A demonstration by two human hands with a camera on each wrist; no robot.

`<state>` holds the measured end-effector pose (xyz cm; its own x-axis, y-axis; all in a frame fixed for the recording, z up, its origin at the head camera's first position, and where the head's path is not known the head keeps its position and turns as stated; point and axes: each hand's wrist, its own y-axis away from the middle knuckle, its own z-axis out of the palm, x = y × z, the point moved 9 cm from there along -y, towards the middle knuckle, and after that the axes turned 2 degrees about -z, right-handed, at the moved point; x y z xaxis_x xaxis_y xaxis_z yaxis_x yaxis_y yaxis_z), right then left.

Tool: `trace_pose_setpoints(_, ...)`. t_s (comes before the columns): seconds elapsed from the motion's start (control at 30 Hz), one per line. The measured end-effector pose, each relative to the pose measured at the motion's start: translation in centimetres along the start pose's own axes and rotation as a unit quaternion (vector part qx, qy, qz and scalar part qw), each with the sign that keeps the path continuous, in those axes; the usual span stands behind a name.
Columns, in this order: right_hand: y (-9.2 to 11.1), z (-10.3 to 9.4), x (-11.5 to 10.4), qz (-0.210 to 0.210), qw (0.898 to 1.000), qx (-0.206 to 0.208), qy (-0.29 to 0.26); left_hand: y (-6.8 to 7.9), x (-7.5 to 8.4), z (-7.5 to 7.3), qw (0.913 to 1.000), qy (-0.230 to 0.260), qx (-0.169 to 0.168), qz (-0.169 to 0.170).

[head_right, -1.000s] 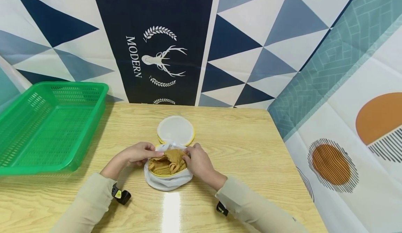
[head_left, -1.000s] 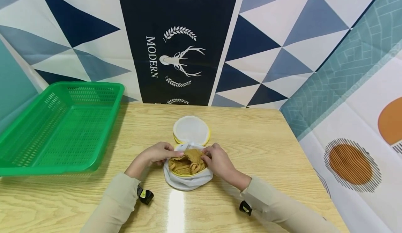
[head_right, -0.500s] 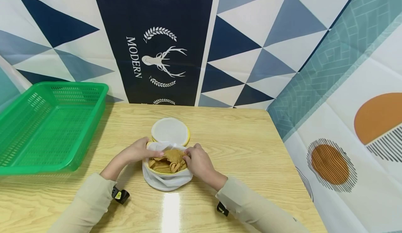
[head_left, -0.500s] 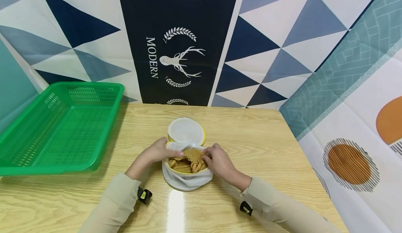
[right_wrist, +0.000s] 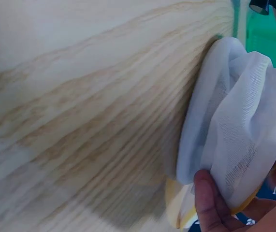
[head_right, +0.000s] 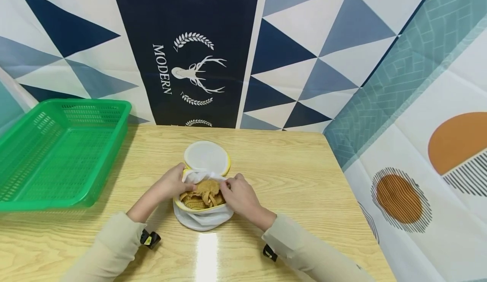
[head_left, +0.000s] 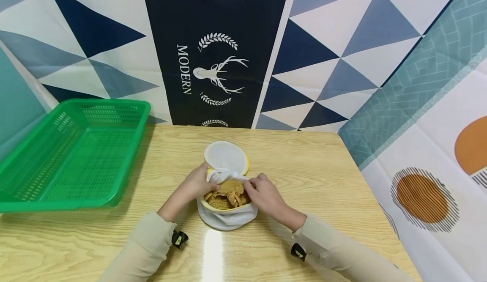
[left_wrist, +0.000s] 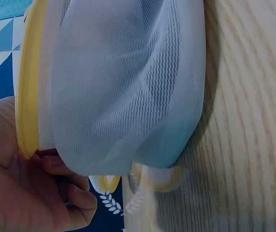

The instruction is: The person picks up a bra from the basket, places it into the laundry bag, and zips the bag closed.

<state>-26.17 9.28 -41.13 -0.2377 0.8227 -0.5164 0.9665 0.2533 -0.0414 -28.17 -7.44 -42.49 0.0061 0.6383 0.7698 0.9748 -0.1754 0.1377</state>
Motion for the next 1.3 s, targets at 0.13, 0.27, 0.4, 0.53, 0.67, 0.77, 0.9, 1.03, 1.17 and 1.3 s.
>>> trace_pose_setpoints(0.13,-0.2,0.2,-0.2,0.003,1.000,-0.011,0.009,0.1,0.0,0.1,0.9999,-0.010,0.003,-0.003)
trace_pose_setpoints(0.27,-0.4,0.3,-0.5,-0.011,0.999,-0.015,0.029,0.1,-0.2,0.2,0.9998,-0.009,0.004,-0.018)
trace_pose_setpoints(0.4,-0.4,0.5,-0.6,-0.018,0.998,-0.018,0.049,-0.1,-0.3,-0.1,0.9996,-0.012,0.013,-0.023)
trace_pose_setpoints(0.53,-0.4,0.6,-0.7,-0.018,0.998,-0.019,0.062,0.0,-0.3,-0.5,0.9995,0.002,0.014,-0.029)
trace_pose_setpoints(0.67,-0.4,0.6,-0.7,-0.016,0.997,-0.018,0.070,0.8,0.2,-0.8,0.9998,0.009,0.019,-0.007)
trace_pose_setpoints(0.77,-0.3,0.6,-0.8,-0.017,0.997,-0.017,0.074,1.7,0.9,-0.7,0.9996,-0.016,0.009,0.022)
trace_pose_setpoints(0.9,-0.4,0.5,-0.8,-0.018,0.997,-0.013,0.078,2.3,1.6,0.1,0.9963,-0.069,-0.014,0.050)
trace_pose_setpoints(1.03,-0.4,0.5,-0.7,-0.019,0.997,-0.014,0.071,2.5,1.9,0.6,0.9902,-0.117,-0.009,0.075)
trace_pose_setpoints(1.17,-0.2,0.4,-0.7,-0.021,0.998,-0.018,0.052,2.5,1.9,0.9,0.9859,-0.147,0.011,0.080)
trace_pose_setpoints(1.3,0.2,0.1,-1.0,-0.039,0.998,-0.018,0.051,2.6,1.8,0.9,0.9843,-0.159,0.030,0.070)
